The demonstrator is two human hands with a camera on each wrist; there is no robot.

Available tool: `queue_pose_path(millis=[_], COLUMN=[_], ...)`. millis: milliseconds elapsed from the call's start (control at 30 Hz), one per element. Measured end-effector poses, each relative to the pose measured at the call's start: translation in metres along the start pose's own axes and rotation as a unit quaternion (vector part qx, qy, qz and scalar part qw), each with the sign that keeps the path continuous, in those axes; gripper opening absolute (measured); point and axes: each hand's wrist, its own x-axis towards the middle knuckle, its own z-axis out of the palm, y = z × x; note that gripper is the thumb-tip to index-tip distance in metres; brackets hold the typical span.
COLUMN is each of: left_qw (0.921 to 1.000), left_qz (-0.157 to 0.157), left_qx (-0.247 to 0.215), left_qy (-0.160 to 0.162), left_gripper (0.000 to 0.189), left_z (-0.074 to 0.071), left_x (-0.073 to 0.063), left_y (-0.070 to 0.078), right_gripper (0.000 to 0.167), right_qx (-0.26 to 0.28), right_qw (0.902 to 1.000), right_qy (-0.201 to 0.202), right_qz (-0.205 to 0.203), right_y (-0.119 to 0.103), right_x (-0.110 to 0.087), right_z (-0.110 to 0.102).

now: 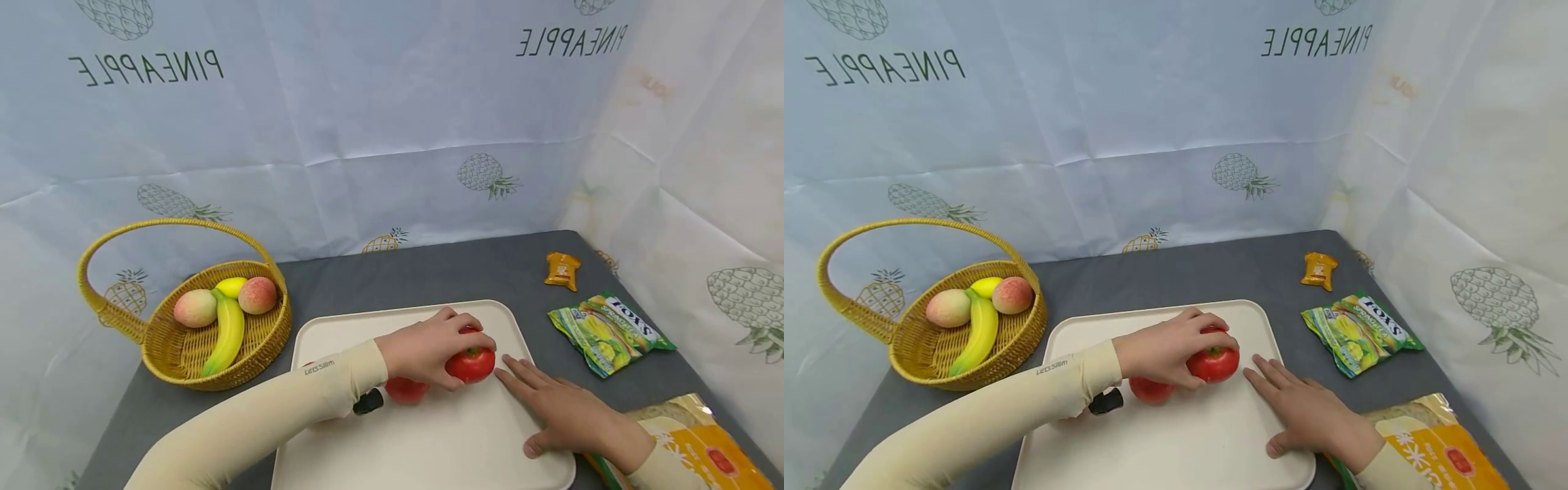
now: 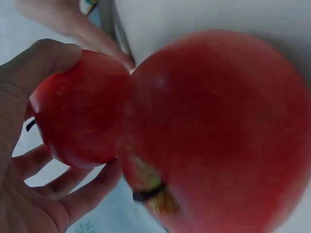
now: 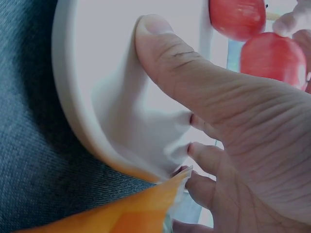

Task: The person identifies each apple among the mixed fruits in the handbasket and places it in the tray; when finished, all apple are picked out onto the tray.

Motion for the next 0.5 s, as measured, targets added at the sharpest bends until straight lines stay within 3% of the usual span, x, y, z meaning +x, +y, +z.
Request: queue_pose_path(millis=[300, 500], left_qw=[0.9970, 0.9933], left_qz=[-0.020, -0.023], left_qx=[0.055, 0.081], left_qy=[-0.051, -0.079], left_gripper=[0.062, 0.071], left_z=[0.016, 0.022], left_x=[0.022, 0.027], left_y=[0.013, 0.019], right_gripper=[0.115, 0.111], right_qx=[0.001, 0.006], right_qw=[0.9997, 0.9998], right_qy=[-0.007, -0.005], right_qz=[0.021, 0.016], right_y=[0.001, 0.003], right_x=[0.001, 0.001], right_z=[0.000, 0.001])
